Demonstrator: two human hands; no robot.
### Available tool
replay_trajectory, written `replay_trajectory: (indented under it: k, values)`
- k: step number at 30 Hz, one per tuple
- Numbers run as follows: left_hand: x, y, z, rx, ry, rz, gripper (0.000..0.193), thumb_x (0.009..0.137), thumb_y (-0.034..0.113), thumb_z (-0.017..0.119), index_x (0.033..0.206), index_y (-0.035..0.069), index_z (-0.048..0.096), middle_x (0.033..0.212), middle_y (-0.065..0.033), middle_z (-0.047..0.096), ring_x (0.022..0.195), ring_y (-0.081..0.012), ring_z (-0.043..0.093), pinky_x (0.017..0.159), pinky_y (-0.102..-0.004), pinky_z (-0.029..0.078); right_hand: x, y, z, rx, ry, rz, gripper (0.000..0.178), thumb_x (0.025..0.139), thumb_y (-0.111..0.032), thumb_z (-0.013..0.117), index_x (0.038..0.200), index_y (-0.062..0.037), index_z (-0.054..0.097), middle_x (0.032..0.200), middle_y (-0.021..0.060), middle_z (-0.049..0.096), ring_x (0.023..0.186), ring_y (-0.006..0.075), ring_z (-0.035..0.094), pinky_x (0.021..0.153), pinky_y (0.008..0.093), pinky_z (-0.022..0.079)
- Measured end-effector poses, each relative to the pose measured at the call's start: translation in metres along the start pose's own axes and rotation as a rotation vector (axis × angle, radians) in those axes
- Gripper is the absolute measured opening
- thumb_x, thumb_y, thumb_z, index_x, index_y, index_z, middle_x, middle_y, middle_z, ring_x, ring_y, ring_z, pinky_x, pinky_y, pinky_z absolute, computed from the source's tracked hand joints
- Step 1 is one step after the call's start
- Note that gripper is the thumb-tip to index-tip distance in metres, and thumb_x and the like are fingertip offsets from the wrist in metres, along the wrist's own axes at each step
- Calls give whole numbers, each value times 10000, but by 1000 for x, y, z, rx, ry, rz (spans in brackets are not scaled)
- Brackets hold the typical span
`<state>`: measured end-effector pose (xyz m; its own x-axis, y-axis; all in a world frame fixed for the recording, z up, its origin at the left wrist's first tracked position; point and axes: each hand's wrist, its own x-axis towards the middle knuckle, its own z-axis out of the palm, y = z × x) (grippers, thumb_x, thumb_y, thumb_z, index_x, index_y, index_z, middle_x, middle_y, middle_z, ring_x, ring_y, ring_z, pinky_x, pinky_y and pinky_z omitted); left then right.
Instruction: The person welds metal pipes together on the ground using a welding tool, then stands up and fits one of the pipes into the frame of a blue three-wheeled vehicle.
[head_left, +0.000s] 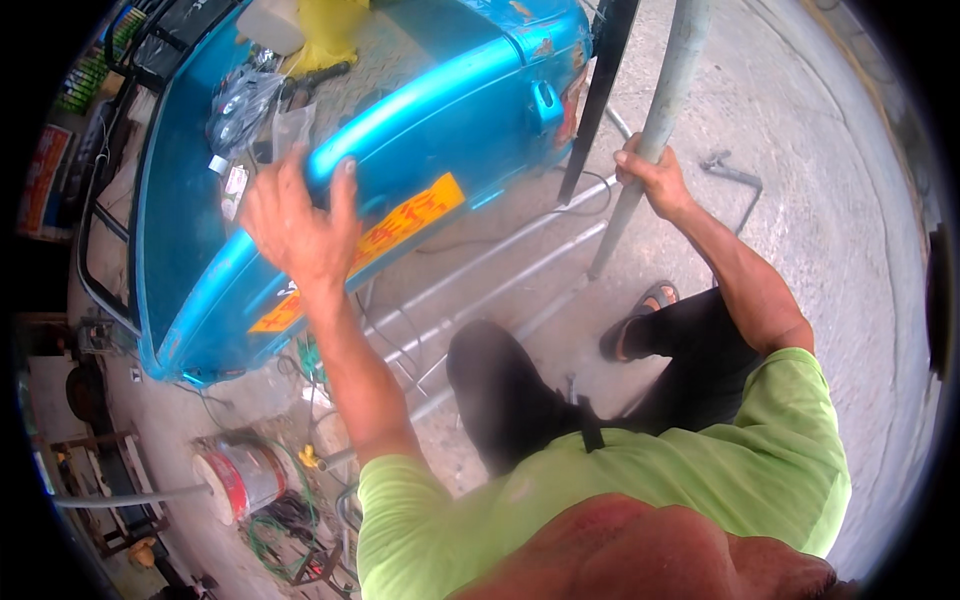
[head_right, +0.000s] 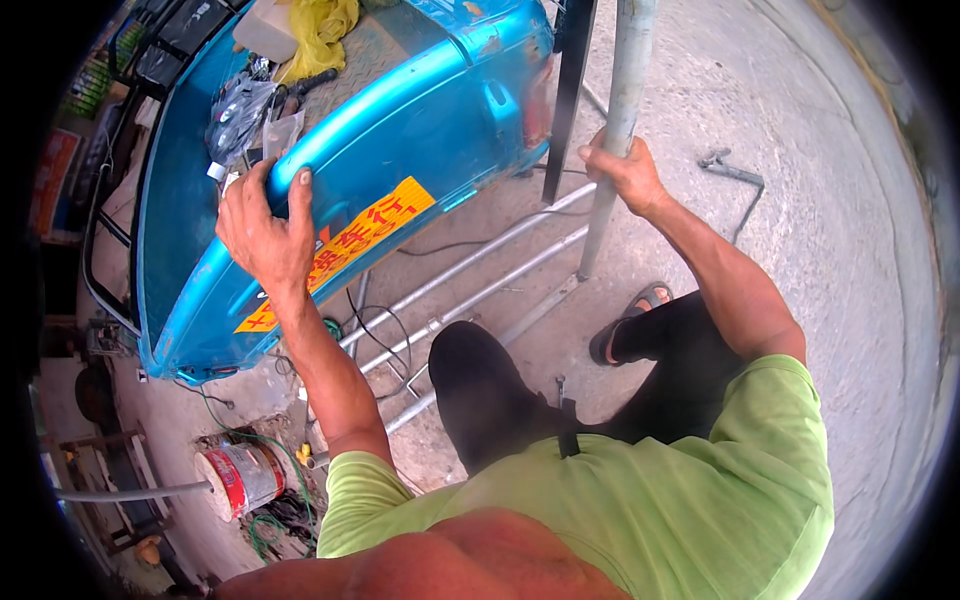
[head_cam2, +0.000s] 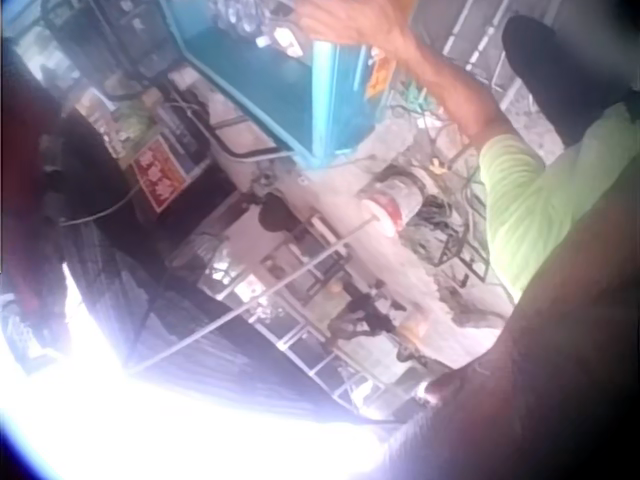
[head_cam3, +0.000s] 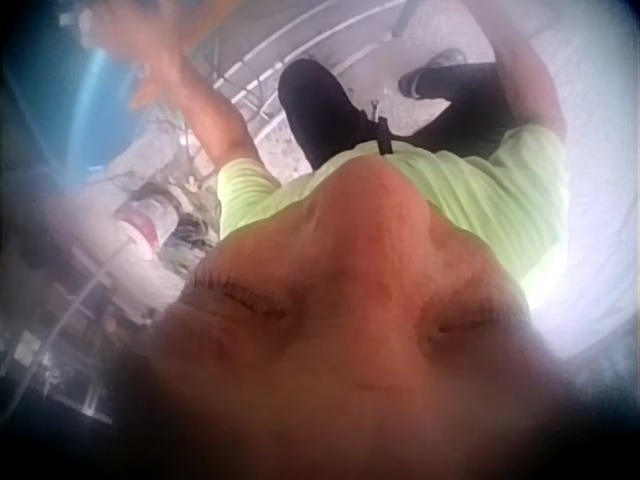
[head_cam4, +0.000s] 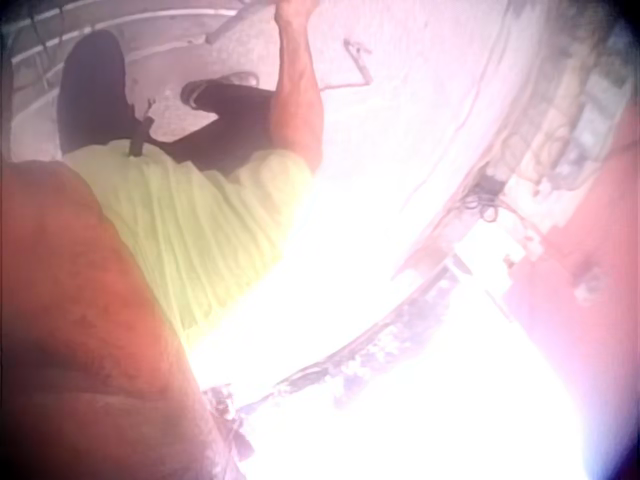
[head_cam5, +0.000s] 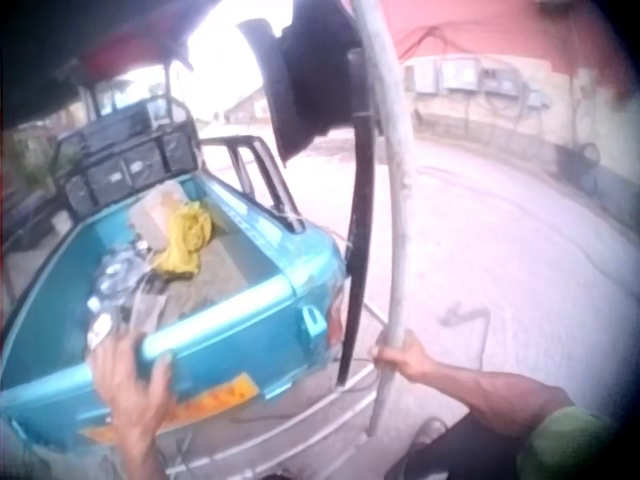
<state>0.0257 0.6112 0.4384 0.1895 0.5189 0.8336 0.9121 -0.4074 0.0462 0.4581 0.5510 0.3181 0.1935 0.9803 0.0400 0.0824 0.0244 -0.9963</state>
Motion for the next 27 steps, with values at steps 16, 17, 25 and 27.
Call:
replay_trajectory:
  k: [16,17,25,27]
  values:
    - [-2,-3,1,-11,6,4,478,850,391,817,1200,79,727,1138,-109,690,1094,-317,625,981,-469,431,3,5,3,21,-17,-33,267,900,-278,775,857,-52,640,743,46,630,709,145,598,677,315,471]
    - [-2,-3,0,-8,5,7,498,834,377,825,1209,66,722,1140,-117,684,1089,-320,619,977,-469,431,3,4,3,15,-18,-34,267,900,-278,775,857,-52,638,745,46,629,709,144,597,677,315,471]
    - [-3,4,3,-8,3,-1,443,887,427,793,1188,106,740,1155,-97,708,1127,-307,634,1009,-469,430,1,-1,-2,-61,-13,-43,275,901,-283,775,858,-50,636,754,41,629,710,139,593,675,311,469]
    - [-5,3,4,-11,6,0,446,889,433,791,1190,108,743,1159,-99,708,1134,-307,633,1015,-470,428,4,2,-2,-21,-18,-37,279,899,-286,779,861,-48,638,753,41,628,714,139,595,678,310,469]
